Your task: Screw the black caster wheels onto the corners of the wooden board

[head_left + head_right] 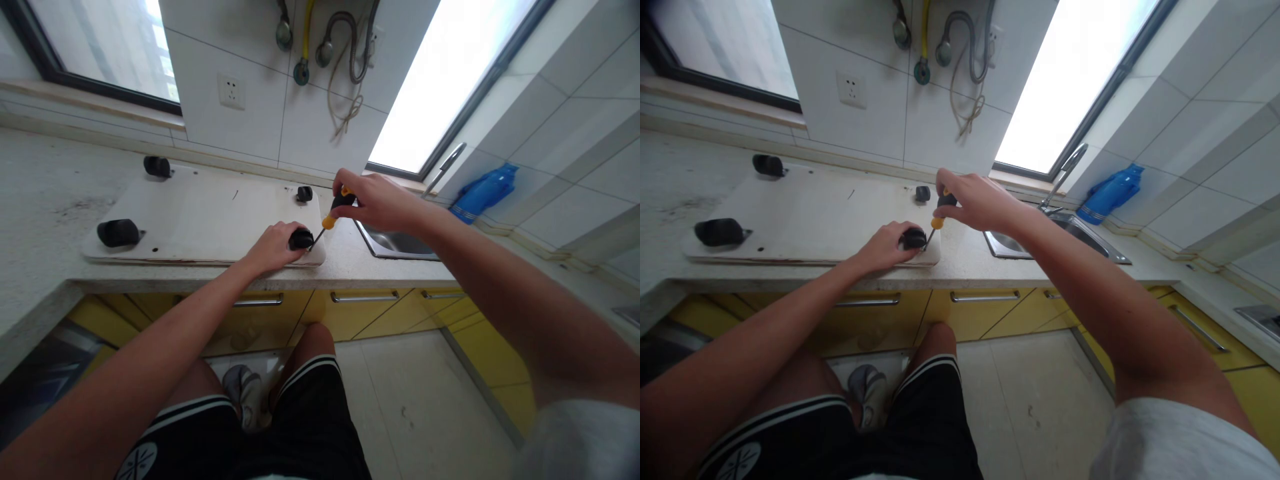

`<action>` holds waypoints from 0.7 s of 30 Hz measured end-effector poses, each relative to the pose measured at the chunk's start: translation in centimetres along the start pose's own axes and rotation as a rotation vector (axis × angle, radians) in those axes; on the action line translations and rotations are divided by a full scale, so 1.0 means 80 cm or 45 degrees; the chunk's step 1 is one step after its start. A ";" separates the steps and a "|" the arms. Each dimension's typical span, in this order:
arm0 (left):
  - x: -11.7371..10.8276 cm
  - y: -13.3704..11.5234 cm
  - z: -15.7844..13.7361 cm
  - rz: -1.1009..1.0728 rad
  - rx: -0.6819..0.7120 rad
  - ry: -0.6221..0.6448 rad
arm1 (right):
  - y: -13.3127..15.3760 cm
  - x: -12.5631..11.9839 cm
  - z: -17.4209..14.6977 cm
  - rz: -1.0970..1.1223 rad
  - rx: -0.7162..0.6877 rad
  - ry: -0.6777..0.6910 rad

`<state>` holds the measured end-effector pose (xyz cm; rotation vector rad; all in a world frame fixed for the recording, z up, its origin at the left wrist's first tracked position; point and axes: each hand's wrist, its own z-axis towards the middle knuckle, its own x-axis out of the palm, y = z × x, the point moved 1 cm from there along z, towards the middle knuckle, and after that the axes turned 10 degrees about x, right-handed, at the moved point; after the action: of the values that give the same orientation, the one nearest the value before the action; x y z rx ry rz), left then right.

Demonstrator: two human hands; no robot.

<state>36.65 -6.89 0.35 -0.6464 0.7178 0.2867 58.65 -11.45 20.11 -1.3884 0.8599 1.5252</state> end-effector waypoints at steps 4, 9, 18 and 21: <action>-0.002 0.000 -0.001 -0.083 -0.027 -0.027 | 0.006 0.001 -0.004 -0.052 0.097 -0.061; -0.003 0.007 -0.002 -0.228 -0.029 -0.113 | 0.013 0.002 -0.009 0.038 -0.061 -0.036; -0.002 0.012 -0.003 -0.255 -0.014 -0.093 | 0.008 0.003 -0.008 -0.012 -0.043 -0.064; -0.002 0.011 -0.003 -0.246 -0.014 -0.079 | 0.009 0.003 -0.007 -0.068 0.093 -0.128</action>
<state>35.97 -6.37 -0.06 -0.7090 0.5898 0.1323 58.22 -12.23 19.77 -1.2615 0.8027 1.4956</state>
